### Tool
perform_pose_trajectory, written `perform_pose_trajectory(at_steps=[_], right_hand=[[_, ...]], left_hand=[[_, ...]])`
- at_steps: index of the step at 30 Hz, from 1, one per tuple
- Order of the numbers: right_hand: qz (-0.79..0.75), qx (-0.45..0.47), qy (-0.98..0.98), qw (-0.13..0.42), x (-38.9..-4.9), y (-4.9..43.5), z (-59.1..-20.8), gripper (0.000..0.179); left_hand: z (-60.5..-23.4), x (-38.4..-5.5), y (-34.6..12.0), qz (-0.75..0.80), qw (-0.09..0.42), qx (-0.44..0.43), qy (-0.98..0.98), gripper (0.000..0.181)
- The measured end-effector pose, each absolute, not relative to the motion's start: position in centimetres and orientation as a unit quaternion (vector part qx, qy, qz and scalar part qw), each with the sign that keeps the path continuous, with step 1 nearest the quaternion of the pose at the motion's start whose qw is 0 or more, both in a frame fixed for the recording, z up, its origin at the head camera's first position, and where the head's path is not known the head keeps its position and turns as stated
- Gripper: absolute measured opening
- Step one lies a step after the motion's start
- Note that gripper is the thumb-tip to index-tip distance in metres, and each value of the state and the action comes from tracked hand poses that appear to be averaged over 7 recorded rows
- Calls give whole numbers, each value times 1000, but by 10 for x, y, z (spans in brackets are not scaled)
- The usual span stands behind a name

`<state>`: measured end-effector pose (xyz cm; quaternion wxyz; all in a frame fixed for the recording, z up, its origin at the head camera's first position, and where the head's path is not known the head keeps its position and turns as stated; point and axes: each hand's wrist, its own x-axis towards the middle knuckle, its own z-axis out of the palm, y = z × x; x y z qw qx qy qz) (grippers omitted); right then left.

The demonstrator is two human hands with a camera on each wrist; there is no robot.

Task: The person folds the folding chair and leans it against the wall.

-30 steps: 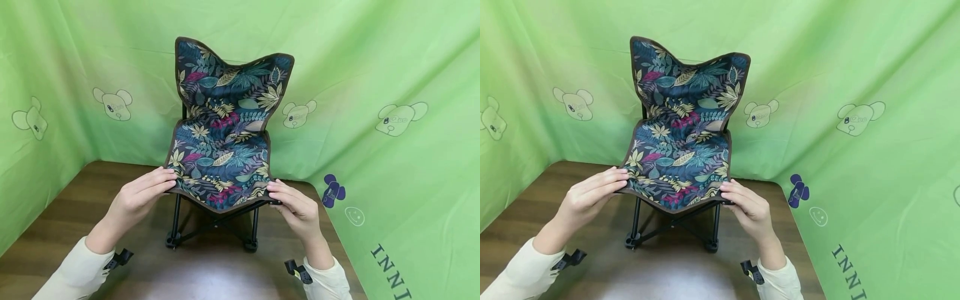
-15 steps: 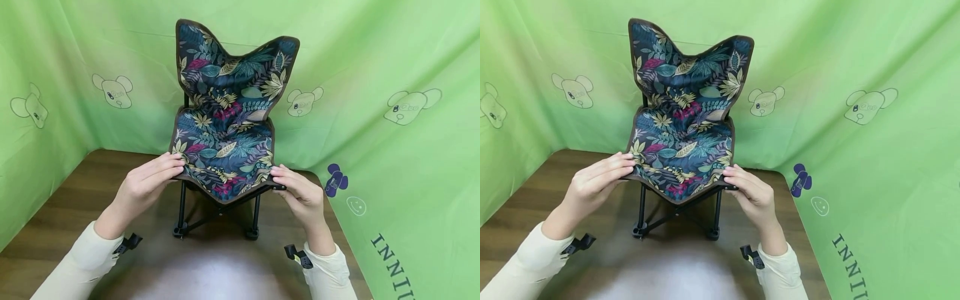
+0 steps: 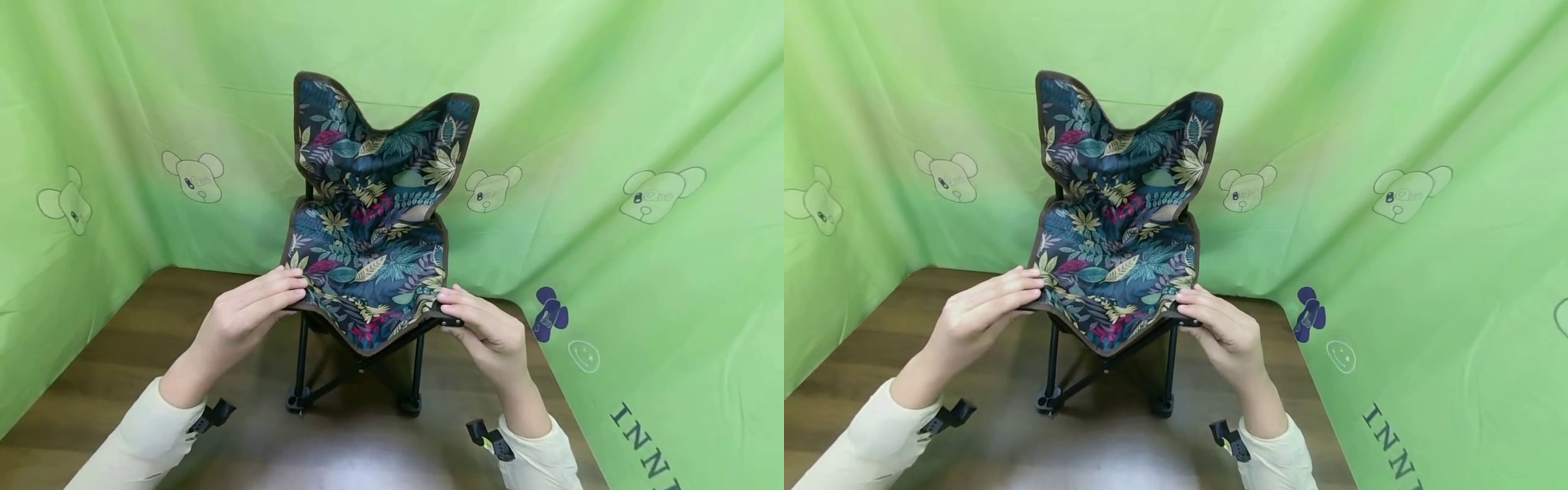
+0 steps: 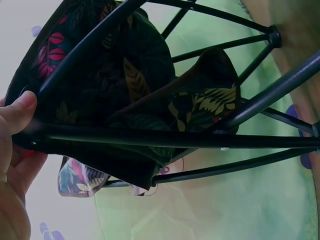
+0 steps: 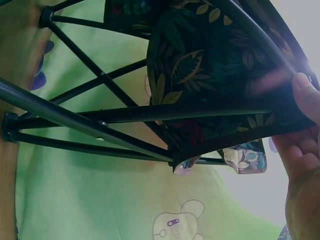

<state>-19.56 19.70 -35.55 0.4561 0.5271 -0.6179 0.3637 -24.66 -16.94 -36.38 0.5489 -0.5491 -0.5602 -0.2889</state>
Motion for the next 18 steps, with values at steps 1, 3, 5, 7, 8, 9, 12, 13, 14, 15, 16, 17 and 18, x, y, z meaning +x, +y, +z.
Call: perform_pose_trajectory(at_steps=[1,3,5,7,8,9,12,13,14,15,16,17,18], right_hand=[[360,524,-622,457,-195,195,-356,22],[352,516,-632,459,-193,191,-356,22],[346,509,-638,462,-193,189,-355,23],[343,506,-641,465,-193,186,-353,23],[342,504,-640,467,-193,185,-352,23],[343,504,-639,469,-192,184,-351,23],[340,500,-642,471,-191,180,-350,23],[338,497,-644,473,-191,179,-349,23],[337,495,-646,473,-191,177,-348,23],[336,493,-647,474,-190,176,-348,23],[334,491,-650,475,-189,174,-347,22],[333,490,-651,475,-189,172,-346,22],[332,489,-652,476,-188,170,-345,22]], left_hand=[[-365,-247,-171,-291,548,-549,-559,22],[-365,-248,-173,-299,546,-550,-557,22],[-365,-250,-175,-307,542,-551,-555,22],[-363,-253,-177,-313,538,-555,-553,22],[-363,-254,-177,-316,535,-557,-551,22],[-363,-256,-177,-318,532,-559,-550,22],[-362,-260,-178,-328,524,-564,-548,22],[-361,-261,-178,-332,522,-564,-547,22],[-361,-263,-179,-337,520,-564,-546,22],[-361,-264,-179,-341,518,-565,-545,22],[-360,-265,-180,-344,516,-566,-543,23],[-360,-266,-180,-348,515,-567,-541,23],[-360,-267,-181,-351,513,-568,-539,23]])
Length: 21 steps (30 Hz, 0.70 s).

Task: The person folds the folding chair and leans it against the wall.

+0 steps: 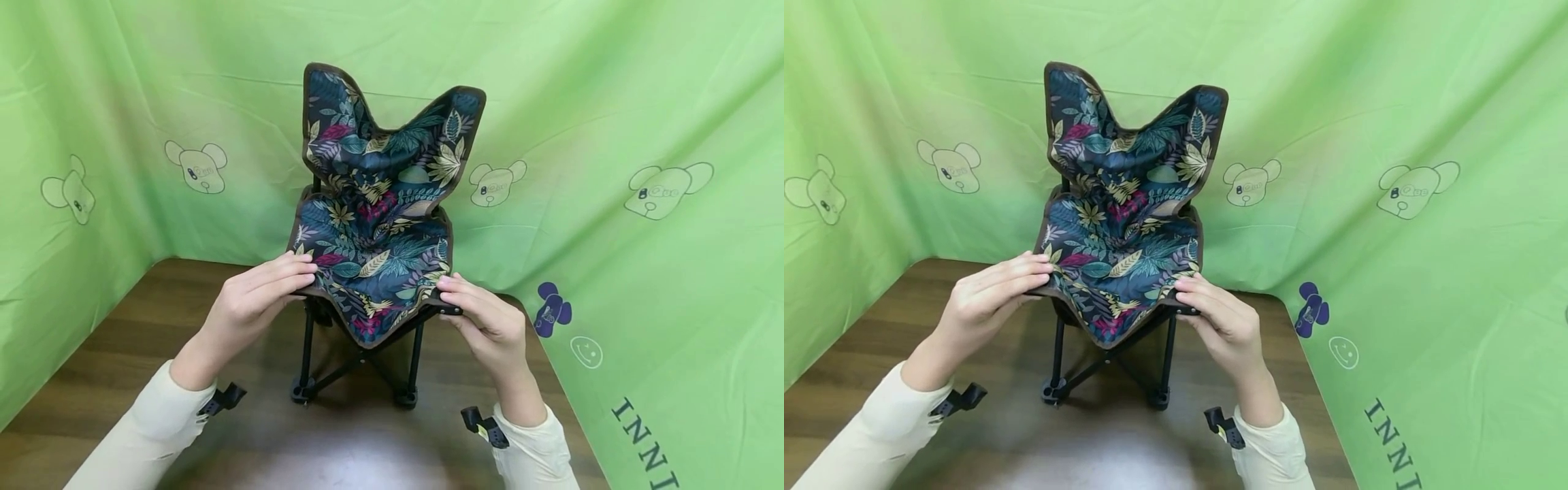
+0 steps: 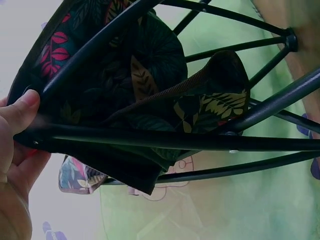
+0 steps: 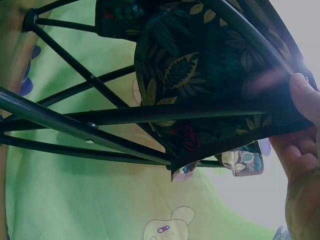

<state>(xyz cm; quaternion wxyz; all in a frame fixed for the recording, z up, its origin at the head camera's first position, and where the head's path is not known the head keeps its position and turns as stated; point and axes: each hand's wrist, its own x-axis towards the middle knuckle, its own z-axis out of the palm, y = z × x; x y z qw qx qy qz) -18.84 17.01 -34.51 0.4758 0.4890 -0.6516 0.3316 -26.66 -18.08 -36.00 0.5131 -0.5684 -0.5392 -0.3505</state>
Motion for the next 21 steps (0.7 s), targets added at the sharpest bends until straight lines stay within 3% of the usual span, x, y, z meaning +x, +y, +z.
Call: perform_pose_trajectory(at_steps=[21], right_hand=[[348,473,-655,475,-187,149,-330,24]], left_hand=[[-344,-282,-181,-402,462,-597,-519,25]])
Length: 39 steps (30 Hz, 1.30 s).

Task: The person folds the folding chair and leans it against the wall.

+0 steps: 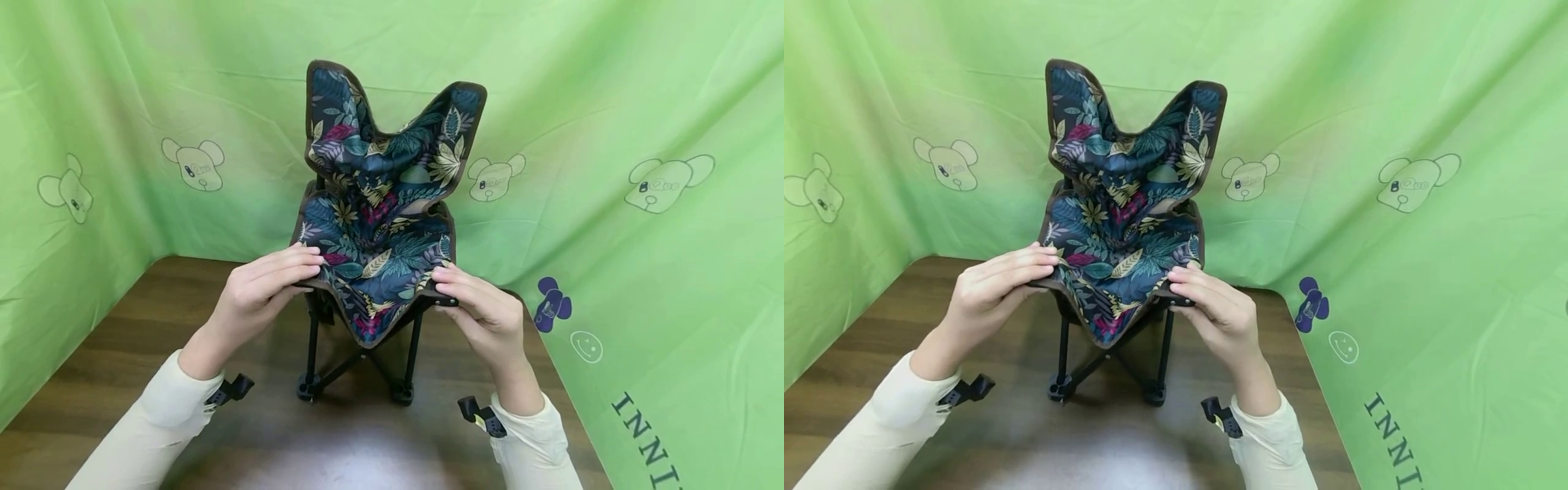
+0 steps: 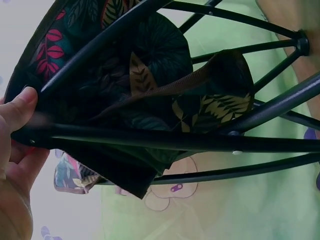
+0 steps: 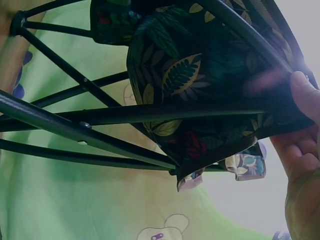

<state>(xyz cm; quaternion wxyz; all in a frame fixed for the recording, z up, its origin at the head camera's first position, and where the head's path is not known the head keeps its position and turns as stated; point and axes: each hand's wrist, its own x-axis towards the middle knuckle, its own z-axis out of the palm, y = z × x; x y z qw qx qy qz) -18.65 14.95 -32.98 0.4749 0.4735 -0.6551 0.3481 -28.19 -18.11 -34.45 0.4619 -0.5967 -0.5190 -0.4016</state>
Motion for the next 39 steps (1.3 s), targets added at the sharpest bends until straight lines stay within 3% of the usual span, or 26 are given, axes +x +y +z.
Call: perform_pose_trajectory(at_steps=[39], right_hand=[[402,486,-639,440,-200,143,-312,25]], left_hand=[[-332,-286,-158,-521,389,-598,-468,24]])
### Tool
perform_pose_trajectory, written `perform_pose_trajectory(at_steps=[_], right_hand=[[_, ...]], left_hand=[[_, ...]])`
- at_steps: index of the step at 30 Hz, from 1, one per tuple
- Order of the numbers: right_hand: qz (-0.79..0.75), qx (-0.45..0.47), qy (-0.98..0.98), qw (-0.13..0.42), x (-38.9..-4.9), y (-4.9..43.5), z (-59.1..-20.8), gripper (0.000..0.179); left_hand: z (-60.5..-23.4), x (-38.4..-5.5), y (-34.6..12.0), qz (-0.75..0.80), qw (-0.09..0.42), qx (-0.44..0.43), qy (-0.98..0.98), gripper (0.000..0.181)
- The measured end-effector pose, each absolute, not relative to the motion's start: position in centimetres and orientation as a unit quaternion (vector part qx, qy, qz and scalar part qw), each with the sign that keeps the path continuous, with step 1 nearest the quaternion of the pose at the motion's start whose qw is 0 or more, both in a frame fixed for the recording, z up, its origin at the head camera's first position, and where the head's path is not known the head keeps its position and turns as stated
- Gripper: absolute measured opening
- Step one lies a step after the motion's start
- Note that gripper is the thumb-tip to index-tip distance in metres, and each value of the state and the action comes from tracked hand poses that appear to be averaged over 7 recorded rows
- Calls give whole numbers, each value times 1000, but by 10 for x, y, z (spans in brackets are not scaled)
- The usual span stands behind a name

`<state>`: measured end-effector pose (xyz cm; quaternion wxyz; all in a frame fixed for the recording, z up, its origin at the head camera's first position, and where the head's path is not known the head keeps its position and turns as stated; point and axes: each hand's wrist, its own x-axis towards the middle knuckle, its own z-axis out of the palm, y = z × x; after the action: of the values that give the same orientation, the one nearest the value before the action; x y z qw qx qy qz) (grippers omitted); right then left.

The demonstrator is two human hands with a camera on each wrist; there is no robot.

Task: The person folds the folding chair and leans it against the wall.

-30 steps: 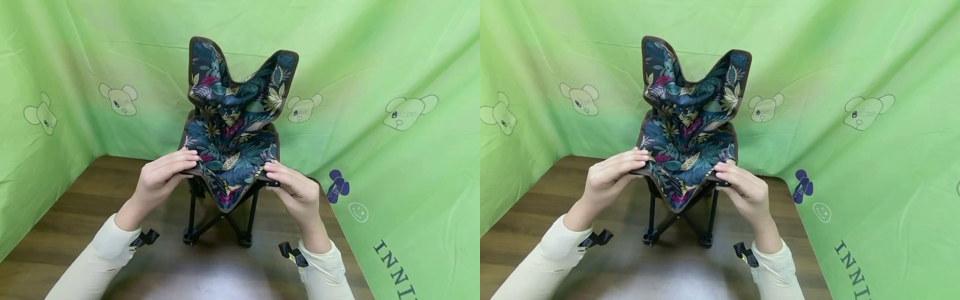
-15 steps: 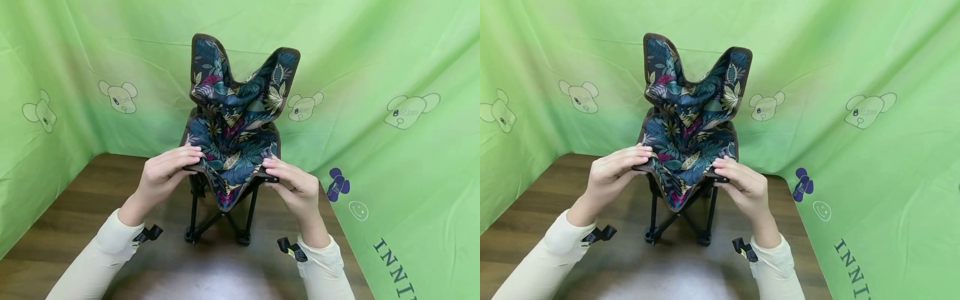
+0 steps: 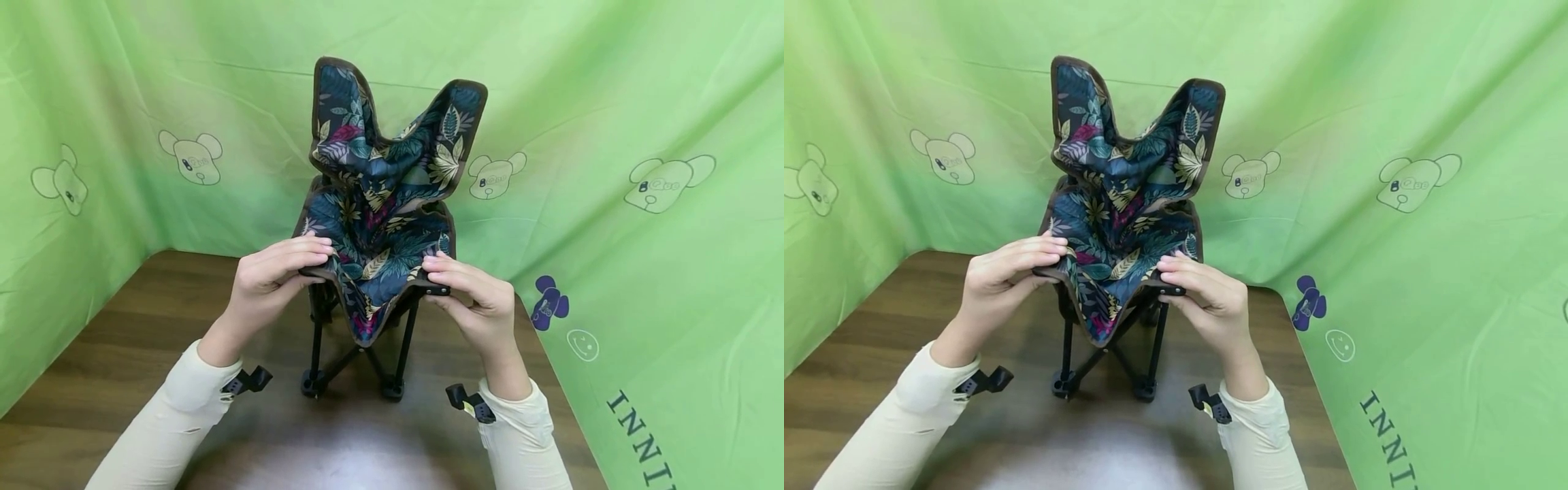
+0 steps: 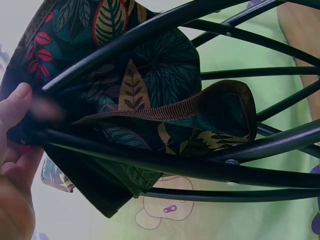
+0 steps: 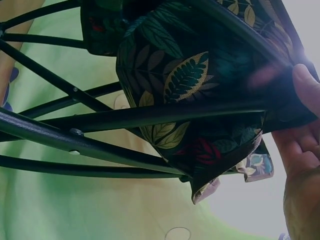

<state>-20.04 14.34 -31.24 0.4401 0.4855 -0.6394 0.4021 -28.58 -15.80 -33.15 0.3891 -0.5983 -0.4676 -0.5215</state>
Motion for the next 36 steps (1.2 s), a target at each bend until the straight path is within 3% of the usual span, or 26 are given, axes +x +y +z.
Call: perform_pose_trajectory(at_steps=[36], right_hand=[[417,505,-629,420,-206,135,-289,23]], left_hand=[[-308,-287,-139,-500,370,-622,-476,21]])
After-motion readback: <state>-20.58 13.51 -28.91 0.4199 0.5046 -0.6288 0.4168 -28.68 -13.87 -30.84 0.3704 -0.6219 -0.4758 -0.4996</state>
